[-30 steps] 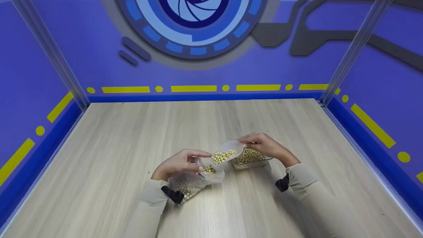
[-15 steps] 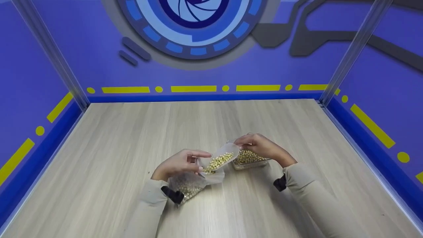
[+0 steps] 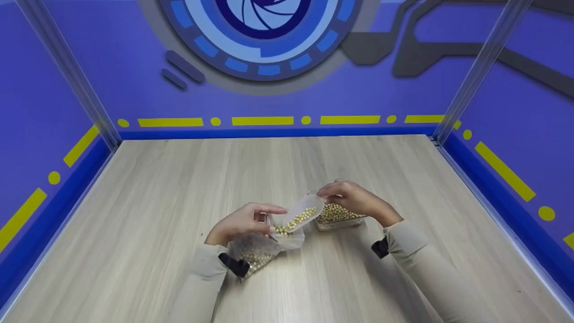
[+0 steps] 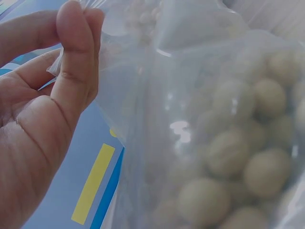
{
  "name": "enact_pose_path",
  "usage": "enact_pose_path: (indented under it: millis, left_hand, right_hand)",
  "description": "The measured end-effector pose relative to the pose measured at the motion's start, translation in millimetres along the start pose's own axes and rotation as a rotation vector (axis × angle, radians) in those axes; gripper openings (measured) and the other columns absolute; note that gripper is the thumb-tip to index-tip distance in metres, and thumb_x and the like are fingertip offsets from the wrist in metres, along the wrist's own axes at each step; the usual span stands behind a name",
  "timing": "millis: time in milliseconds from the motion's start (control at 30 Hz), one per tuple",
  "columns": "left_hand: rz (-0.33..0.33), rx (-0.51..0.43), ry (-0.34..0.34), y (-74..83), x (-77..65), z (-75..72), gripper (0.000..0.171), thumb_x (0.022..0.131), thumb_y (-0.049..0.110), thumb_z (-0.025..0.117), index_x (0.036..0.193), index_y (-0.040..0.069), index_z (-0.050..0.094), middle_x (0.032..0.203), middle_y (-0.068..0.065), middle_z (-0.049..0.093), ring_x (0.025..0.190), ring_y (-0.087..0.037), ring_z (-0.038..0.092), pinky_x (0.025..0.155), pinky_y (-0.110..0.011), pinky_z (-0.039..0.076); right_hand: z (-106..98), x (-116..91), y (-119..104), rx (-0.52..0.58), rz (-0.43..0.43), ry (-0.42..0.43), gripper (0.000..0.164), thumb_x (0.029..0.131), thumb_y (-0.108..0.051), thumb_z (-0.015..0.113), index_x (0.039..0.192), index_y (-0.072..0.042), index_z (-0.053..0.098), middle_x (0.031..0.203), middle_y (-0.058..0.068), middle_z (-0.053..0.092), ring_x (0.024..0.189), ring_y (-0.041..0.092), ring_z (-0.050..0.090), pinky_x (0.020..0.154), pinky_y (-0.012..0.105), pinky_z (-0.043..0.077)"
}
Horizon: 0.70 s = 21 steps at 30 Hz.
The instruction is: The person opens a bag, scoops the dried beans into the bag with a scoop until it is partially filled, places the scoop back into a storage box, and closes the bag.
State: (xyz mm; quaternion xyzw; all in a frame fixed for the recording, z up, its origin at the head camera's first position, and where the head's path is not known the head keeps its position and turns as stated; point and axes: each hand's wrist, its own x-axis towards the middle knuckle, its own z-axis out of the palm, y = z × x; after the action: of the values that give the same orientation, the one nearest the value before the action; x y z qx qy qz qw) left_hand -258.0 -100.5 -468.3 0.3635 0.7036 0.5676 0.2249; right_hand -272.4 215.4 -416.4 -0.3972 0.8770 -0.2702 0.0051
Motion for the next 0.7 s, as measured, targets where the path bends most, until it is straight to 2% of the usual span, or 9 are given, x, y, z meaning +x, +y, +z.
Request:
enact_pose_path:
  millis: [167,333,533,567,700]
  left_hand:
    - [0.007,-0.006,0.0,0.4,-0.6,0.2,0.048,0.086,-0.003,0.064,0.133,-0.009,0.052,0.095,-0.039,0.058,0.066,-0.002,0.06,0.063,-0.025,0.054]
    - [0.005,-0.025,-0.003,0.6,-0.8,0.4,0.049,0.086,-0.004,0.063,0.133,-0.012,0.049,0.092,-0.039,0.059,0.067,-0.002,0.061,0.062,-0.025,0.053]
    - [-0.022,-0.04,0.009,0.9,-0.9,0.4,0.05,0.085,-0.004,0.064,0.133,-0.01,0.05,0.08,-0.008,0.065,0.066,-0.003,0.061,0.062,-0.022,0.052]
    - [-0.026,-0.04,0.011,1.3,-1.0,0.6,0.051,0.085,-0.004,0.064,0.133,-0.009,0.051,0.081,-0.007,0.065,0.066,-0.003,0.061,0.063,-0.023,0.053]
    - [-0.039,-0.056,0.008,1.6,-0.9,1.3,0.051,0.085,-0.005,0.064,0.134,-0.009,0.05,0.091,-0.03,0.062,0.069,-0.003,0.063,0.066,-0.022,0.055]
  right_hand:
    - [-2.8,0.6,-4.1,-0.059,-0.031,-0.005,0.025,0.087,0.001,0.063,0.111,0.001,0.07,0.114,0.016,0.069,0.108,0.032,0.063,0.097,0.048,0.046]
    - [-7.4,1.7,-9.3,-0.105,-0.051,0.004,0.026,0.086,0.002,0.064,0.111,0.0,0.071,0.112,0.014,0.07,0.105,0.03,0.064,0.091,0.045,0.049]
    - [-12.1,1.1,-12.6,-0.131,-0.061,0.014,0.025,0.086,0.001,0.065,0.111,-0.002,0.071,0.111,0.013,0.071,0.103,0.029,0.064,0.088,0.043,0.051]
    - [-12.6,0.9,-12.9,-0.133,-0.059,0.015,0.025,0.086,0.0,0.065,0.111,-0.002,0.071,0.111,0.013,0.071,0.102,0.029,0.064,0.087,0.043,0.051]
    - [-14.6,0.5,-12.5,-0.139,-0.058,0.019,0.025,0.086,0.0,0.066,0.11,-0.002,0.071,0.11,0.013,0.071,0.102,0.029,0.064,0.086,0.043,0.052]
